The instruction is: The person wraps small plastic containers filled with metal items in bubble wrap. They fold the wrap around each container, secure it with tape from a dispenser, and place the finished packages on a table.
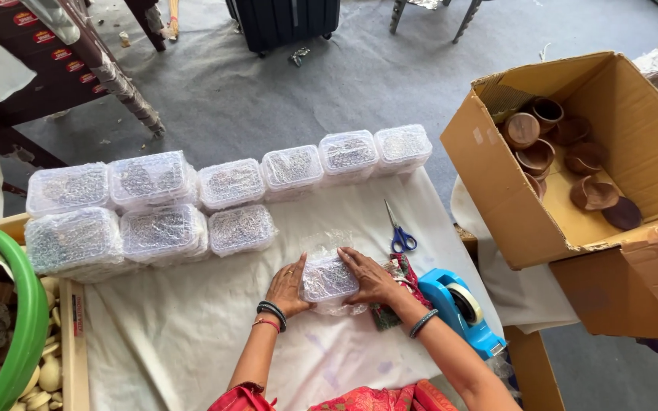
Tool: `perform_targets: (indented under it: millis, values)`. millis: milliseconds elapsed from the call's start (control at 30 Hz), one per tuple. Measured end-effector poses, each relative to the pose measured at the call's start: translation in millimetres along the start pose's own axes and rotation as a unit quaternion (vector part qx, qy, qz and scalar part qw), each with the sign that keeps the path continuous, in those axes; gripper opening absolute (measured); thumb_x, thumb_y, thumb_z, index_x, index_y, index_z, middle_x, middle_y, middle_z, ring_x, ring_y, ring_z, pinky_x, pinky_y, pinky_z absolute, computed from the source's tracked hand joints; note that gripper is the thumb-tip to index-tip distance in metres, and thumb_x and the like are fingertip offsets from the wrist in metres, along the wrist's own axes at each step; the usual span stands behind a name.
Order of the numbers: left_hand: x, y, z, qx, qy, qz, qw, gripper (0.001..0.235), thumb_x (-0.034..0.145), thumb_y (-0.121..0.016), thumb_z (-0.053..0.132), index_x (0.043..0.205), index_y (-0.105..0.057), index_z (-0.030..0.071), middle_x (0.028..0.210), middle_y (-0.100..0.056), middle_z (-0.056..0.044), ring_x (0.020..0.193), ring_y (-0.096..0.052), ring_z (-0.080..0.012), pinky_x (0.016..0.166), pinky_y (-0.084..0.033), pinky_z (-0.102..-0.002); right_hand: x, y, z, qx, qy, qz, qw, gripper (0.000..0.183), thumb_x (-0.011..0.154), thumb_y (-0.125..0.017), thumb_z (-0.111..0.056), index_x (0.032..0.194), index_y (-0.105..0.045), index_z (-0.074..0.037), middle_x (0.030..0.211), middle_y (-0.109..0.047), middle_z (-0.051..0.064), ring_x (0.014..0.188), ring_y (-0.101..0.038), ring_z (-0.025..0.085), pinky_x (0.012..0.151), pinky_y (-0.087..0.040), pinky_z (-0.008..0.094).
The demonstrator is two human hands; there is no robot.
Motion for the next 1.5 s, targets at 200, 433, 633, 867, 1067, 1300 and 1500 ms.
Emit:
perform_targets:
  millis: [200,433,633,867,1067,1300,1500]
  values:
    - [-6.1,10.8,11.3,-0.005,-0.001,0.033,0.999,0.141,0.053,-0.093,0.04,0.161,-0.005,0.023,0.152,-0.047,-0.01,0.142,-0.039,-0.0314,0.123,-0.026,-0.042,4.0,-4.6,2.4,-0.027,-0.042,-0.071,0.996,0.137,0.044,-0.099,-0.036,0.159,-0.027,-0.016,0.157,-0.035,0.018,0.137,-0.045,0.04,0.115,-0.039,0.043]
    - [-10.9,4.7,-10.7,-0.123,0.037,-0.003,0.992,0.139,0.053,-0.092,0.041,0.164,-0.011,0.021,0.144,-0.054,-0.016,0.14,-0.041,-0.0339,0.119,-0.036,-0.041,-17.5,-10.6,8.5,0.13,-0.055,-0.057,0.988,0.13,0.052,-0.095,-0.036,0.162,-0.028,-0.015,0.147,-0.044,0.018,0.137,-0.046,0.037,0.117,-0.039,0.041]
    - [-3.9,-42.0,-29.6,-0.344,0.138,-0.059,0.927,0.096,0.086,-0.061,0.075,0.15,-0.044,0.005,0.114,-0.072,-0.02,0.106,-0.069,-0.0239,0.096,-0.05,-0.035,-39.4,-20.4,47.1,0.383,-0.331,-0.015,0.862,0.083,0.084,-0.062,-0.069,0.143,-0.059,-0.01,0.111,-0.071,0.011,0.094,-0.066,0.026,0.065,-0.051,0.039]
    - [7.9,-116.9,-80.4,-0.523,0.284,-0.035,0.803,0.078,0.096,-0.054,0.072,0.116,-0.058,-0.002,0.08,-0.054,-0.01,0.058,-0.051,-0.0192,0.053,-0.034,-0.035,-53.9,-82.6,122.8,0.47,-0.466,0.037,0.749,0.088,0.095,-0.052,-0.075,0.132,-0.052,0.004,0.101,-0.055,0.012,0.071,-0.049,0.019,0.059,-0.044,0.035]
    - [-45.4,-102.4,-46.7,-0.534,0.309,0.014,0.787,0.082,0.093,-0.068,0.05,0.154,-0.031,0.011,0.105,-0.074,-0.01,0.088,-0.07,-0.0164,0.079,-0.053,-0.036,-95.5,-89.8,104.3,0.473,-0.406,0.126,0.772,0.07,0.09,-0.057,-0.061,0.131,-0.061,-0.005,0.111,-0.067,0.011,0.082,-0.064,0.019,0.065,-0.052,0.034]
    - [-64.0,-124.4,-32.4,-0.62,0.285,0.058,0.729,0.083,0.088,-0.073,0.012,0.158,-0.028,0.013,0.102,-0.075,-0.01,0.088,-0.07,-0.0177,0.078,-0.056,-0.035,-119.3,-93.9,77.2,0.346,-0.34,0.17,0.858,0.067,0.086,-0.083,-0.022,0.143,-0.052,-0.007,0.093,-0.071,0.009,0.078,-0.061,0.011,0.067,-0.051,0.028]
    - [-31.4,-86.8,-26.5,-0.697,0.211,0.124,0.674,0.056,0.092,-0.065,0.006,0.147,-0.055,0.002,0.103,-0.074,-0.009,0.089,-0.072,-0.0158,0.08,-0.061,-0.03,-96.3,-69.0,85.4,0.593,-0.315,0.19,0.716,0.049,0.09,-0.071,-0.011,0.138,-0.063,-0.001,0.095,-0.071,0.002,0.078,-0.065,0.012,0.066,-0.052,0.028]
Point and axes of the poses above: each hand's wrist, its own x-axis towards the middle knuckle, its own y-axis out of the back of the hand, z = x × y, the point moved 10 cm from there along x, towards the middle knuckle
